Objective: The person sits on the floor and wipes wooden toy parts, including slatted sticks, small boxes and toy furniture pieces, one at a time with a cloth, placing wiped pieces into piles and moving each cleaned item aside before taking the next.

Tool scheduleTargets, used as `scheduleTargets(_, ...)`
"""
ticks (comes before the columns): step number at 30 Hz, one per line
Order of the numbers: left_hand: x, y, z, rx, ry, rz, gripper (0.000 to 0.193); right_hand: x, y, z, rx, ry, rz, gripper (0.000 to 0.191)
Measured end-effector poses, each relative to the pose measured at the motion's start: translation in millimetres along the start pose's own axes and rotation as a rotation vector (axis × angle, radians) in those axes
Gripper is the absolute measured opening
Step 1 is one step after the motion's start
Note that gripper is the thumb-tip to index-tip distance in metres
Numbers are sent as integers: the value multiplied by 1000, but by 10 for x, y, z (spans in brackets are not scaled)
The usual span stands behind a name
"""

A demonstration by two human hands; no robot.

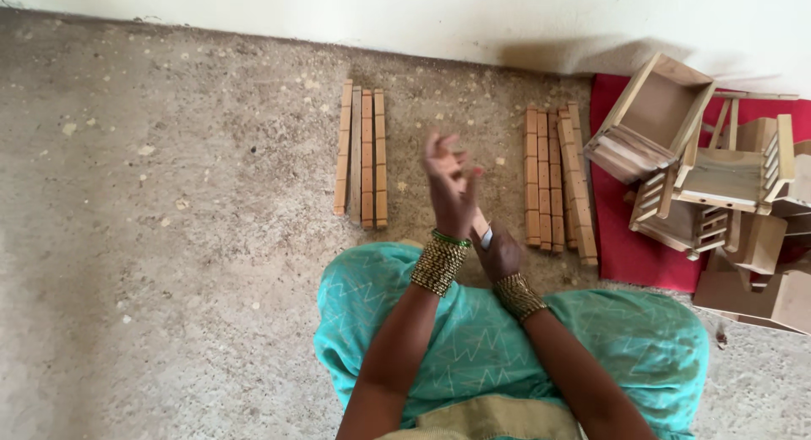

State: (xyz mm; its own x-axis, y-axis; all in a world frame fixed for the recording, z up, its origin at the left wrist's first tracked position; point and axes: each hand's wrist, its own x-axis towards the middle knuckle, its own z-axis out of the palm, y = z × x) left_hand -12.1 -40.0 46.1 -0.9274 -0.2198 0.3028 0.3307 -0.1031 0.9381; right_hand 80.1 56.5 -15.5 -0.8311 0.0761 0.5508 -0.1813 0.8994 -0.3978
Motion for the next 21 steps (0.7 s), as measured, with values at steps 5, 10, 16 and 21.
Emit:
scheduleTargets(5,14,-338,13,330,-78,50,116,-16,-5,-166,-181,-462,223,43)
scheduleTargets(10,-153,-271,145,353,-249,4,117,232,-126,28,-143,-551,228,44)
scheduleTargets(16,-83,-55,71,391,-336,-11,109,520,-481,584,-32,-592,234,47)
scheduleTargets(21,26,-2,32,368,-320,31,105,880,-980,968,27,-565,205,49)
